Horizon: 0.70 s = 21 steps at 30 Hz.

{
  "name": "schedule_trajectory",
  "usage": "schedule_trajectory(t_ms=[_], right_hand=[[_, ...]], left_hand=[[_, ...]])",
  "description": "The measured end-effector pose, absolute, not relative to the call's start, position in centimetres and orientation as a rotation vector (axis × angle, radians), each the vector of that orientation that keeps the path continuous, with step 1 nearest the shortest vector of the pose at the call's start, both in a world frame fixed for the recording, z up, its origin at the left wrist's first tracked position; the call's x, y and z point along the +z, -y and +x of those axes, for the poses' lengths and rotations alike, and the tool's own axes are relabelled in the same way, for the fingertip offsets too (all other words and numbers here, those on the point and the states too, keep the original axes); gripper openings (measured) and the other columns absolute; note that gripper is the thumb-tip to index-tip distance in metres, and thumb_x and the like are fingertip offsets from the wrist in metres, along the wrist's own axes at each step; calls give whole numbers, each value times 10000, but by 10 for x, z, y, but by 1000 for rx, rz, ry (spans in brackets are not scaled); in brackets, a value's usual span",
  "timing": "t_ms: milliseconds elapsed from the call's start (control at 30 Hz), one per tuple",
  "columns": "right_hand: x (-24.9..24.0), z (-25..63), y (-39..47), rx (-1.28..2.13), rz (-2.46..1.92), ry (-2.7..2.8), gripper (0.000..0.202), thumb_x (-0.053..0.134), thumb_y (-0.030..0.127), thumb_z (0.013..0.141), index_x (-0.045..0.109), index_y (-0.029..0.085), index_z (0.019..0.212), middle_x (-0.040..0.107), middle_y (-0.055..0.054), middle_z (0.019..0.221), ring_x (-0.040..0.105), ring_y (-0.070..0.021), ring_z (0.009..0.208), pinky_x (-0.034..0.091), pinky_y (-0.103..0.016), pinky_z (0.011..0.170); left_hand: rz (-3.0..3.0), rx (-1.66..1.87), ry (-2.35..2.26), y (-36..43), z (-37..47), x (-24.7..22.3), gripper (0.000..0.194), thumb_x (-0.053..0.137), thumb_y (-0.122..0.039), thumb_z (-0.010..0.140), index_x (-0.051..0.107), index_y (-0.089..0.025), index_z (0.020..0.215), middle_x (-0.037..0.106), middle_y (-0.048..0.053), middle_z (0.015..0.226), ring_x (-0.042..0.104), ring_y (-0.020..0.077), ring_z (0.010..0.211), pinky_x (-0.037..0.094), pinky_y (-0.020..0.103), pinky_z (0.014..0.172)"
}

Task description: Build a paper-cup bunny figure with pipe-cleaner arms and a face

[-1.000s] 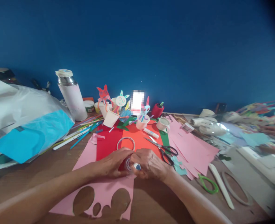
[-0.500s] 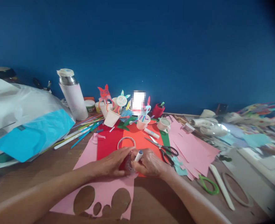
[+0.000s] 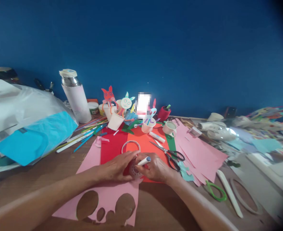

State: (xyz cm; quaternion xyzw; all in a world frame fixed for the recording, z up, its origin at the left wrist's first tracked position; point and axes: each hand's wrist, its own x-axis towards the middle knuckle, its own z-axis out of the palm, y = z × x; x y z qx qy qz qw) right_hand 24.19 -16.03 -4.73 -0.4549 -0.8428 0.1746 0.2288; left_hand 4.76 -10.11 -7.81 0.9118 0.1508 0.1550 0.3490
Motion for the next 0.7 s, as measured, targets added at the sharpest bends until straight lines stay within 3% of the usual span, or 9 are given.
schedule_trajectory(t_ms=[300, 633, 700], right_hand=[[-50, 243, 160, 27, -1084, 2559, 103, 437, 226, 839, 513, 176, 791, 591, -24, 721, 509, -129, 639, 357, -243, 585], [-51, 239, 162, -22, -1246, 2486, 109, 428, 205, 765, 519, 161, 725, 525, -4, 567, 445, -110, 504, 278, -231, 498], [-49, 237, 162, 26, -1280, 2469, 123, 424, 190, 750, 522, 154, 683, 524, -7, 548, 443, -106, 488, 275, -228, 493]], left_hand=[[2367, 401, -382, 100, 46, -86, 761, 573, -361, 743, 144, -226, 1357, 310, 135, 1363, 326, 245, 1225, 297, 392, 992], [2355, 372, -343, 99, 45, -82, 740, 587, -314, 732, 170, -206, 1334, 309, 145, 1347, 327, 256, 1208, 293, 404, 978], [2341, 393, -348, 101, 47, -75, 679, 593, -278, 723, 233, -211, 1295, 357, 128, 1301, 363, 247, 1164, 319, 382, 947]])
